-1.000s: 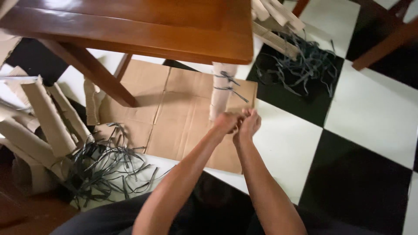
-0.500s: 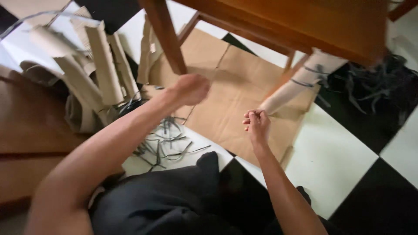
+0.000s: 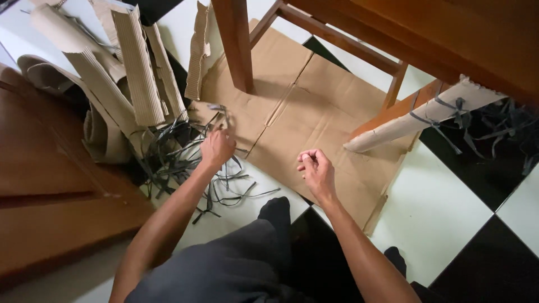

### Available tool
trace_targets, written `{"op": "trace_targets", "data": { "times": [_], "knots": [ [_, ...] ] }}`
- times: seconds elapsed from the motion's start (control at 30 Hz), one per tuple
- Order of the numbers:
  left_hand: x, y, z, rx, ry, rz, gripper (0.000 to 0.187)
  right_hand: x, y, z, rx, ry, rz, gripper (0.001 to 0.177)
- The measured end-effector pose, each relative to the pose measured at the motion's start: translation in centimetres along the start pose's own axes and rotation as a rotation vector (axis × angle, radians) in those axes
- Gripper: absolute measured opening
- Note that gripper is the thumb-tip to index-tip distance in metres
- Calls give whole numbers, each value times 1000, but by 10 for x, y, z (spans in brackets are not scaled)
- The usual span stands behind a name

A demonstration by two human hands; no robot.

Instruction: Wrapping a wooden chair leg with protective paper and securing it with multiple ties

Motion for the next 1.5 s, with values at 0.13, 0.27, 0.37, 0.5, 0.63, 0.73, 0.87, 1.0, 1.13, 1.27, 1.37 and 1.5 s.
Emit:
{"op": "trace_targets", "data": {
  "times": [0.13,0.27,0.37,0.5,0.63,0.73,0.87,1.0,1.13,1.27,1.37,1.5],
  "knots": [
    [-3,-2,-8,80,-59,-4,33,-1,0,6,-21,13,-5,16],
    [11,-7,2,192,-16,-37,35,-3,-3,7,-48,22,-6,16],
    [-7,23,-27,197,-119,-57,42,2,-7,0,-85,14,-1,17],
    [-16,12,-25,280,-174,75,38,1,-14,-2,-91,9,11,16],
    [-3,-42,20,449,-68,377,21,-2,-15,5,-117,13,27,16],
    [5,-70,34,674,-39,490,38,-6,-12,10,-138,3,28,16],
    [-12,-67,-10,925,-120,575,54,-3,-14,0,-124,-18,27,17],
    [42,-122,69,1109,-36,449,27,2,-17,-16,-106,-32,60,18],
    [85,-142,163,1151,108,-7,17,16,-26,-76,-72,-361,68,23],
    [95,-123,234,1045,316,-268,16,36,-31,-127,-355,-460,-52,29],
    [64,-79,254,991,322,-368,18,20,-42,-99,-391,-184,19,20],
    [17,-62,291,280,479,-426,34,-28,-60,37,-462,37,490,27]
  ]
}}
Point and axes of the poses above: each hand's wrist, its own x-axis away from the middle knuckle, its own y-axis out of the palm, z = x × y, the point moved 5 cm from there along -x, towards the middle knuckle, and after that the axes turned 10 degrees about x, right-handed, at the moved point
